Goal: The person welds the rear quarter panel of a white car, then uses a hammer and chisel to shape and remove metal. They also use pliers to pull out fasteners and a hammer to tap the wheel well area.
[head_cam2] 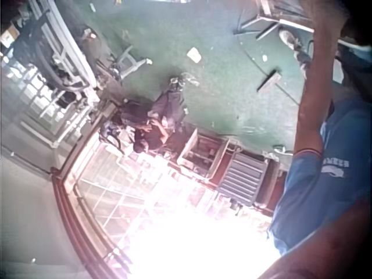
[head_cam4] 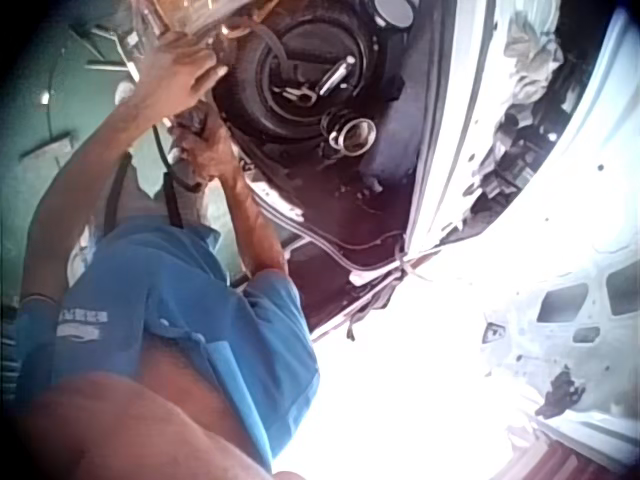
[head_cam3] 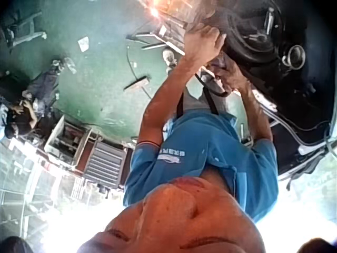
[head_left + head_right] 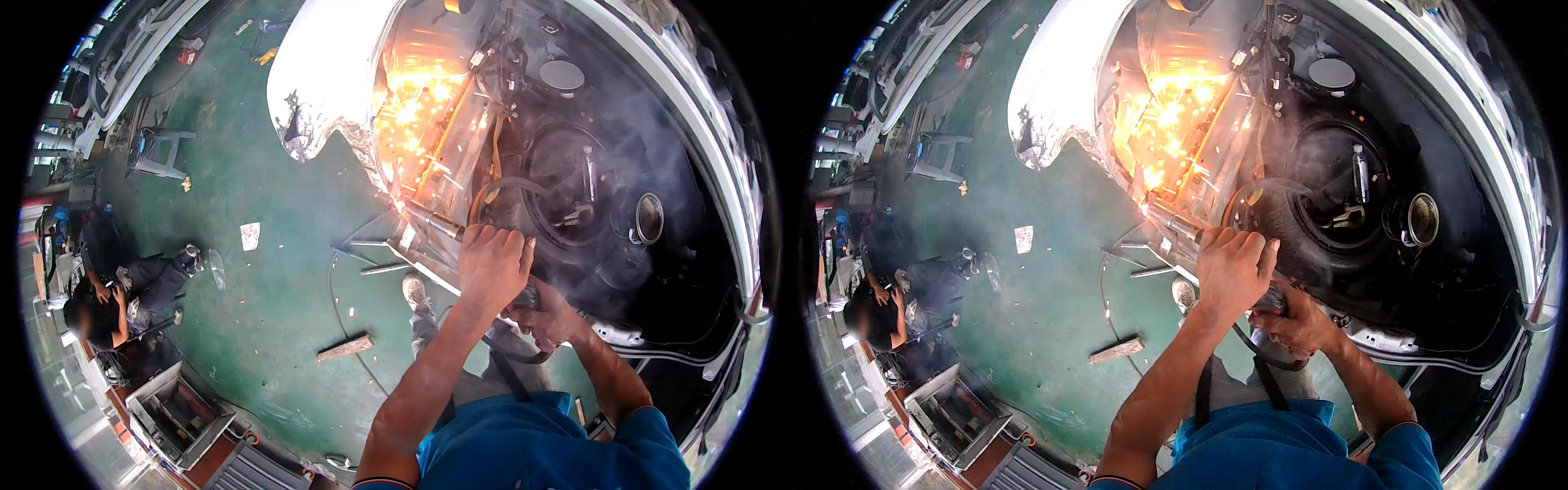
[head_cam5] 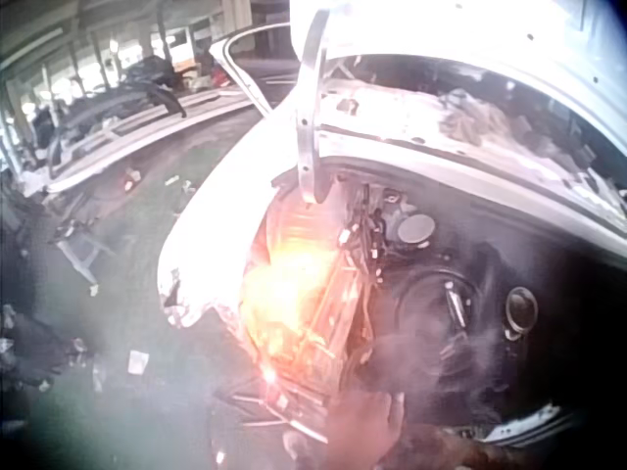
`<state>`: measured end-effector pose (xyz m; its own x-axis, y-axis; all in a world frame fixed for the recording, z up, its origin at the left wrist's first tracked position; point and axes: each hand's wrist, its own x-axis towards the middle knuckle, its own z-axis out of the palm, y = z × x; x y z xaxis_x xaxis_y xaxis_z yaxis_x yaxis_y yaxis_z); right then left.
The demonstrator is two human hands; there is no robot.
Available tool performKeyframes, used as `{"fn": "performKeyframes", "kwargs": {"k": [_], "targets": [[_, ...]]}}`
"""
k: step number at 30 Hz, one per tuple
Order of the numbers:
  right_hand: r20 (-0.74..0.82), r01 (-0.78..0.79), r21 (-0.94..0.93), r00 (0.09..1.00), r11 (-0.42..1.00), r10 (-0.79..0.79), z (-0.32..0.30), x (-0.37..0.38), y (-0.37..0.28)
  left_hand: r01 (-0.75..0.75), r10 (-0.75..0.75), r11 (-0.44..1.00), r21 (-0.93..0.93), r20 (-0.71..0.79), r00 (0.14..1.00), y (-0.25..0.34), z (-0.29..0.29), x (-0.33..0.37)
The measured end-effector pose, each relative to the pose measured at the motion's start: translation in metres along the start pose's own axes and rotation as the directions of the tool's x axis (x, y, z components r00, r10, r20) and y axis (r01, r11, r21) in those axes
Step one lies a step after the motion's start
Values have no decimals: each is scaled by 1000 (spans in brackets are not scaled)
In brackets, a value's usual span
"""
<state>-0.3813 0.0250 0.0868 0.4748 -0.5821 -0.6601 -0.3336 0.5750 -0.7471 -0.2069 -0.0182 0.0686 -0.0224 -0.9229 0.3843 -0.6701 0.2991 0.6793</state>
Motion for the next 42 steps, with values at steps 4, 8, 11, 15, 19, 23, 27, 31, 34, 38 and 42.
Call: {"fn": "performKeyframes", "kwargs": {"k": [4, 8, 11, 15, 19, 23, 27, 31, 34, 38, 42], "targets": [[-5, -19, 43, 1000, 999, 19, 4, 0, -2, 9, -9, 1000, 10, 3, 1000, -2, 1, -2], [12, -78, 24, 997, 997, 78, 4, 0, -8, 6, -6, 1000, 16, 0, 1000, -3, 0, -2], [6, -100, 48, 995, 994, 100, 4, 0, -7, -3, 4, 1000, 21, -9, 1000, -3, -1, 1], [-3, -110, 18, 994, 994, 110, 6, 1, -12, 5, -5, 1000, 20, 0, 1000, -5, -1, 0], [3, -90, 90, 996, 992, 90, 10, 3, -14, 40, -40, 999, 17, -9, 999, -5, 2, -2], [26, -65, 135, 998, 989, 62, 10, 1, -19, 32, -32, 999, 13, -5, 999, -8, 1, -1], [16, -79, 91, 997, 993, 78, 10, 0, -23, 25, -25, 999, 39, 3, 1000, -6, -1, 1], [26, 53, 89, 998, 995, -56, 5, 3, -3, -37, 36, 999, -27, -55, 998, -1, -1, 2], [-53, -140, 38, 988, 989, 142, -2, -13, -19, -62, 57, 993, -96, -53, 997, 19, -15, -4], [-192, 54, 28, 980, 998, -48, -6, -15, 8, 31, -27, 985, -172, 22, 999, 28, -35, -62], [-292, 88, 34, 953, 996, -74, -13, -11, 30, 478, -440, 876, -65, 295, 848, -16, -37, -176]]}}
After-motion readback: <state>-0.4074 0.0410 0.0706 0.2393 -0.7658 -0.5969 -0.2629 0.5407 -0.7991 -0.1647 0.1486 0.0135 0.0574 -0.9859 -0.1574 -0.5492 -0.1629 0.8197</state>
